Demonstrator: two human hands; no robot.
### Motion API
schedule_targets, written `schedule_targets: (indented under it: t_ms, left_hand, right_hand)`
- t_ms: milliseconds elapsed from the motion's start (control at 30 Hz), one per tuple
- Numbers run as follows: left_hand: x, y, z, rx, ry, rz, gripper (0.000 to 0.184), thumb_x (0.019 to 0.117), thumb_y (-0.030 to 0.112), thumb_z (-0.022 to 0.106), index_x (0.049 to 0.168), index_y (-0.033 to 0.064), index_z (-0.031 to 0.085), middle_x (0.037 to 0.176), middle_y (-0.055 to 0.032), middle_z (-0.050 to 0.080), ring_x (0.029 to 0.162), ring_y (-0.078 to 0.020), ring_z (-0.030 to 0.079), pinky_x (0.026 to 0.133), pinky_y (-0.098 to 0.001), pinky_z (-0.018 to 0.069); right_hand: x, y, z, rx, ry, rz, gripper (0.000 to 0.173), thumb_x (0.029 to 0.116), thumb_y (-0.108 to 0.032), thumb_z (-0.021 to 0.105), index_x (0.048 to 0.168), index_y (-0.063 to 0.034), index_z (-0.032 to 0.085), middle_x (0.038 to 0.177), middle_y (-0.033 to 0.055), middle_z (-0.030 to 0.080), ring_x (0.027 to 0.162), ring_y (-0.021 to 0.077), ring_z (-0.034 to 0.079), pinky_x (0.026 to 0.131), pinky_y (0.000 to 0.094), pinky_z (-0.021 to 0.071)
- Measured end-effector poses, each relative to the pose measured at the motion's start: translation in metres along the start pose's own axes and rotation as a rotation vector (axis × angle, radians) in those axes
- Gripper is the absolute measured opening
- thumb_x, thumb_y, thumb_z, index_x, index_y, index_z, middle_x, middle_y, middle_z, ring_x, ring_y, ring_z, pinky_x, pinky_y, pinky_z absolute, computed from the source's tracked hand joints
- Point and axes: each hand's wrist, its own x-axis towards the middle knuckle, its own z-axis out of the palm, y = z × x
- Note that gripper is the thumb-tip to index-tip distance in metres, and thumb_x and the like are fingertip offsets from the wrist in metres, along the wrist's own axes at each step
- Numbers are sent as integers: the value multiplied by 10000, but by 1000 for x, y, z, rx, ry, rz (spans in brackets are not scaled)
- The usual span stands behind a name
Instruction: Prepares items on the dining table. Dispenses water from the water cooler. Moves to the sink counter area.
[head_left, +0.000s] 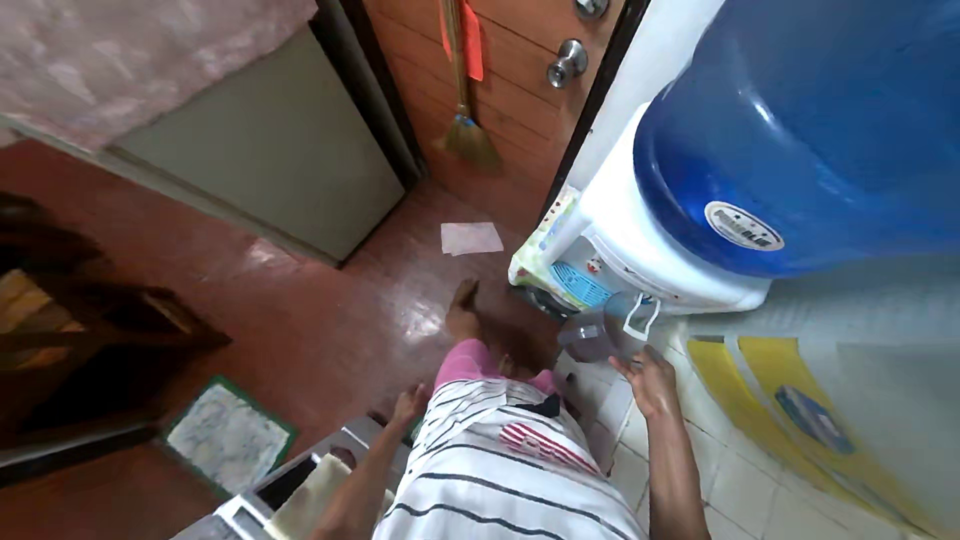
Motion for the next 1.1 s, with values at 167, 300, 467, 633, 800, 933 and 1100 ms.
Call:
schedule_targets:
  t_ms: [167, 300, 467, 633, 800, 933, 1100]
  left_hand:
    - [34, -79, -6, 335, -164, -122, 508, 1094, 371, 466, 1383, -32, 574, 1378, -296, 583, 1318, -442, 542, 1127, -579, 401]
    - [70, -64, -23, 247, -183, -49, 480, 1070, 358, 526, 1392, 5, 566, 1304, -237, 645, 1206, -375, 631, 1051, -546, 496]
    - [25, 101, -55, -8, -155, 8, 490, 1129, 275, 380, 1478, -66, 408, 1351, -318, 572, 1182, -418, 618, 997, -521, 495]
    - [40, 131, -102, 40, -192, 62, 461, 1121, 262, 408, 1459, -50, 443, 1332, -304, 589, 1155, -392, 639, 972, -507, 518]
    - [109, 74, -165, 189, -238, -29, 429, 1107, 227, 456, 1438, -47, 459, 1286, -292, 595, 1073, -367, 633, 940, -507, 516]
    - [170, 47, -205, 252, -218, -60, 412, 1082, 217, 525, 1412, -29, 515, 1278, -286, 628, 1106, -398, 659, 969, -545, 531]
    - [176, 111, -219, 256, -294, 163, 426, 1102, 167, 459, 1430, -104, 438, 1320, -352, 563, 1117, -417, 635, 923, -529, 545]
  right_hand:
    - [-2, -1, 3, 65, 28, 10, 237, 1036, 31, 400, 1262, 87, 444, 973, 165, 592, 676, 196, 679, 597, 342, 622]
    - [-4, -4, 5, 87, 47, 20, 248, 1036, 35, 404, 1273, 97, 443, 1001, 184, 584, 696, 211, 682, 605, 349, 622]
    - [-7, -9, 7, 89, 78, 54, 289, 1054, 12, 407, 1332, 88, 419, 1035, 190, 565, 727, 216, 677, 624, 356, 617]
    - [-8, -8, 9, 80, 123, 44, 265, 1035, 23, 413, 1293, 78, 438, 980, 165, 584, 703, 206, 680, 625, 362, 626]
    - [-9, -8, 12, 81, 172, 32, 346, 1044, 7, 410, 1384, 74, 406, 1038, 178, 584, 751, 219, 685, 649, 377, 622]
    - [-8, -11, 14, 104, 179, 37, 337, 1062, -27, 417, 1384, 68, 412, 1049, 182, 577, 779, 232, 678, 670, 384, 617]
    - [-8, -18, 17, 110, 189, 67, 328, 1046, -7, 432, 1367, 60, 423, 1028, 176, 592, 769, 227, 683, 664, 377, 618]
